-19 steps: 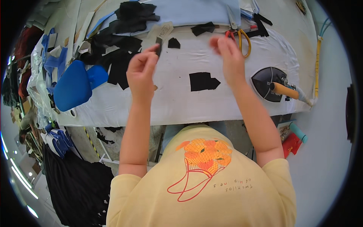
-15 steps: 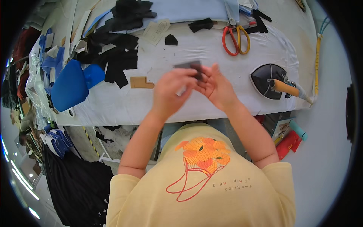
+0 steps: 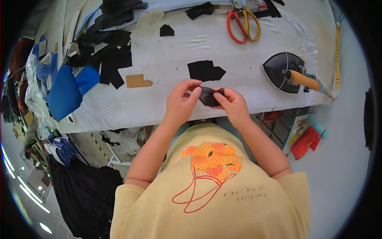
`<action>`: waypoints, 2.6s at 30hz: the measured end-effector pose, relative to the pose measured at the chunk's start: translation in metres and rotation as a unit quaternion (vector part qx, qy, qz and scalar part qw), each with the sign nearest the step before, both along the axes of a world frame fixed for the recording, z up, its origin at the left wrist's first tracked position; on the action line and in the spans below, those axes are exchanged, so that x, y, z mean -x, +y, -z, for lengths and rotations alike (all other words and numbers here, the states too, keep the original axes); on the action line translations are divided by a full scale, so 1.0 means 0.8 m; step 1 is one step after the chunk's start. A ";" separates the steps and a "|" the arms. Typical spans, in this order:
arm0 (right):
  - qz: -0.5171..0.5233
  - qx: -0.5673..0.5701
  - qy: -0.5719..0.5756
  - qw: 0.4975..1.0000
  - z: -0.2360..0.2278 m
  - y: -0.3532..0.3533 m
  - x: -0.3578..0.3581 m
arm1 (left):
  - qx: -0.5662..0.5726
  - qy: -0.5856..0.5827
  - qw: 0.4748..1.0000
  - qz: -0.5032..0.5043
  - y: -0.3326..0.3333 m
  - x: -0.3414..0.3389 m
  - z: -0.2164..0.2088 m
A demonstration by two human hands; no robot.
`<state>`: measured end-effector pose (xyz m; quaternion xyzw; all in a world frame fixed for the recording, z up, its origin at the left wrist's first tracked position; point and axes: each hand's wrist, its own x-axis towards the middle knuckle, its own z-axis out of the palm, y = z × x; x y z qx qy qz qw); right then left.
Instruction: Cutting fabric pieces to size using scissors and pressing them with an industrial iron according to a template.
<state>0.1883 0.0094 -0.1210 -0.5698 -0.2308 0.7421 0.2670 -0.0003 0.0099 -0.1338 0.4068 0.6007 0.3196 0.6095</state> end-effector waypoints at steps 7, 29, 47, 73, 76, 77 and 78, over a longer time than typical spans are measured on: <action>0.010 -0.017 -0.027 0.999 0.010 -0.015 -0.020 | -0.336 0.419 0.828 0.161 0.046 -0.028 0.039; -0.026 -0.044 0.035 0.998 -0.008 0.022 0.011 | 0.202 -0.231 0.945 -0.110 -0.002 0.008 0.006; -0.119 -0.296 -0.347 0.882 0.037 0.068 0.034 | -0.055 0.216 0.972 -0.072 0.037 -0.018 0.025; -0.174 -0.446 -0.450 0.754 0.047 0.044 -0.020 | -0.356 0.436 0.819 0.114 0.015 0.018 0.024; -0.235 -0.568 -0.392 0.684 0.050 0.043 -0.021 | -0.397 0.406 0.796 0.209 0.009 0.012 0.025; -0.269 -0.580 -0.409 0.651 0.056 0.038 -0.025 | -0.392 0.412 0.790 0.229 0.005 0.018 0.036; -0.302 -0.590 -0.424 0.617 0.060 0.034 -0.029 | -0.392 0.412 0.790 0.229 0.004 0.024 0.037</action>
